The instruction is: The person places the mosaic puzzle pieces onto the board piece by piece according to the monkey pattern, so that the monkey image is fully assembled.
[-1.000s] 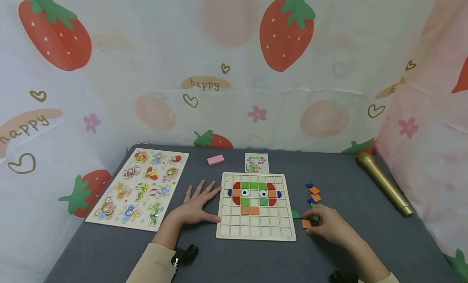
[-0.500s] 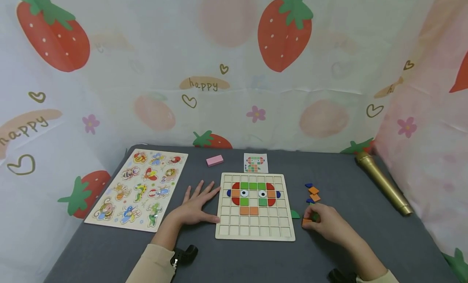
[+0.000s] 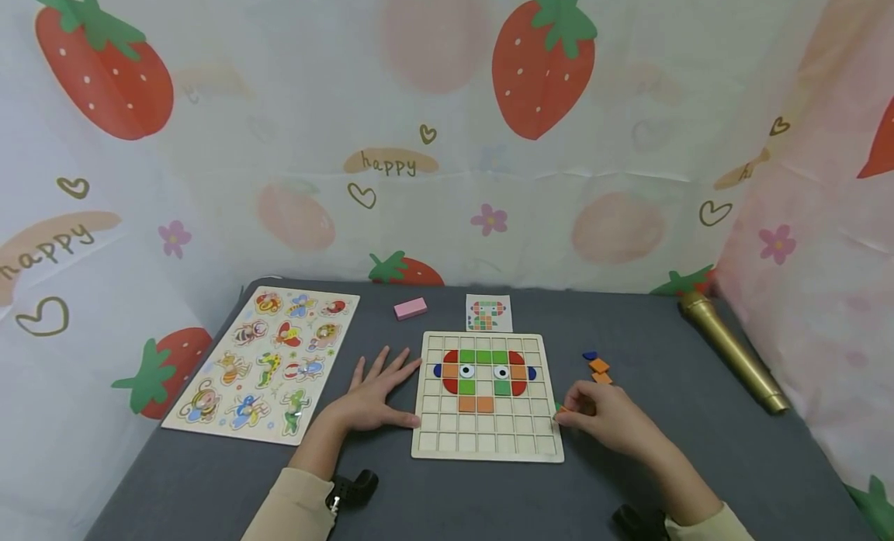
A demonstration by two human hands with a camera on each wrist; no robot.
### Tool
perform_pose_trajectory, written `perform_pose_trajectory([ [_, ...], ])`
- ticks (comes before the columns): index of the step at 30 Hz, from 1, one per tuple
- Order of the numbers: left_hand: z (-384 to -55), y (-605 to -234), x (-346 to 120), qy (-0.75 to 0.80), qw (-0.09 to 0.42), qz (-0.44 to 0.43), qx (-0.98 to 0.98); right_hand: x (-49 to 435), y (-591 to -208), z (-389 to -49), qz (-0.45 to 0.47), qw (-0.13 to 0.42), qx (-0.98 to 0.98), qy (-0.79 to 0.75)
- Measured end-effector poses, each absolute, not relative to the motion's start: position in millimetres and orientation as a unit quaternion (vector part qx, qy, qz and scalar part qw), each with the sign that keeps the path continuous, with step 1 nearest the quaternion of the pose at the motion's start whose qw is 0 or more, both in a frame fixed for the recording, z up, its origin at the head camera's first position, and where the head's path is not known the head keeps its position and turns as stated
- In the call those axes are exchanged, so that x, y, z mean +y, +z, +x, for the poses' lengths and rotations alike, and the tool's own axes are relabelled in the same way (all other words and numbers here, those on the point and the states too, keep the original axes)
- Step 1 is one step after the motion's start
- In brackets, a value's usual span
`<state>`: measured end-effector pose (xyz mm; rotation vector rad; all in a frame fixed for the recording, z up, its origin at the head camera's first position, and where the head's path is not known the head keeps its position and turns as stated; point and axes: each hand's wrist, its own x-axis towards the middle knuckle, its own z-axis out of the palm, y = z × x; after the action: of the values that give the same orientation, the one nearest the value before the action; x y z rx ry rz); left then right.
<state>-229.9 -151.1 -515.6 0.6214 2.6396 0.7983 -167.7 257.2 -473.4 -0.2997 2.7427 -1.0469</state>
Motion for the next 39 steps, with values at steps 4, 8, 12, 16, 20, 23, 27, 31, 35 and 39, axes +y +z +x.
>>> perform_pose_trajectory([
  [4, -229.5, -515.1, -150.8, 0.280, 0.156, 0.217, 0.922, 247.9, -473.2, -171.1, -0.108, 0.091, 0.920, -0.365],
  [8, -229.2, -514.0, -150.5, 0.281, 0.157, 0.218, 0.922, 237.1, -472.8, -174.3, -0.118, 0.085, 0.914, -0.379],
  [12, -229.1, -512.6, -150.0, 0.280, 0.158, 0.220, 0.921, 228.1, -472.6, -176.6, -0.144, 0.084, 0.909, -0.382],
  [16, -228.8, -511.1, -149.8, 0.283, 0.158, 0.219, 0.920, 219.5, -472.5, -179.0, -0.167, 0.088, 0.907, -0.376],
  [20, -228.1, -510.5, -149.8, 0.285, 0.157, 0.218, 0.920, 210.5, -472.9, -181.6, -0.171, 0.090, 0.908, -0.372],
  [23, -228.0, -511.4, -149.9, 0.286, 0.158, 0.217, 0.920, 204.0, -474.0, -182.7, -0.177, 0.086, 0.907, -0.373],
  [27, -228.4, -513.5, -150.5, 0.286, 0.158, 0.214, 0.920, 193.7, -477.1, -183.4, -0.181, 0.084, 0.904, -0.379],
  [31, -228.7, -514.7, -150.5, 0.285, 0.158, 0.214, 0.921, 183.0, -482.7, -183.6, -0.178, 0.088, 0.906, -0.375],
  [35, -228.7, -514.5, -150.6, 0.285, 0.159, 0.214, 0.921, 173.3, -487.8, -183.3, -0.179, 0.091, 0.907, -0.370],
  [39, -228.7, -513.5, -150.6, 0.284, 0.158, 0.216, 0.921, 165.9, -491.2, -182.4, -0.178, 0.090, 0.909, -0.367],
])
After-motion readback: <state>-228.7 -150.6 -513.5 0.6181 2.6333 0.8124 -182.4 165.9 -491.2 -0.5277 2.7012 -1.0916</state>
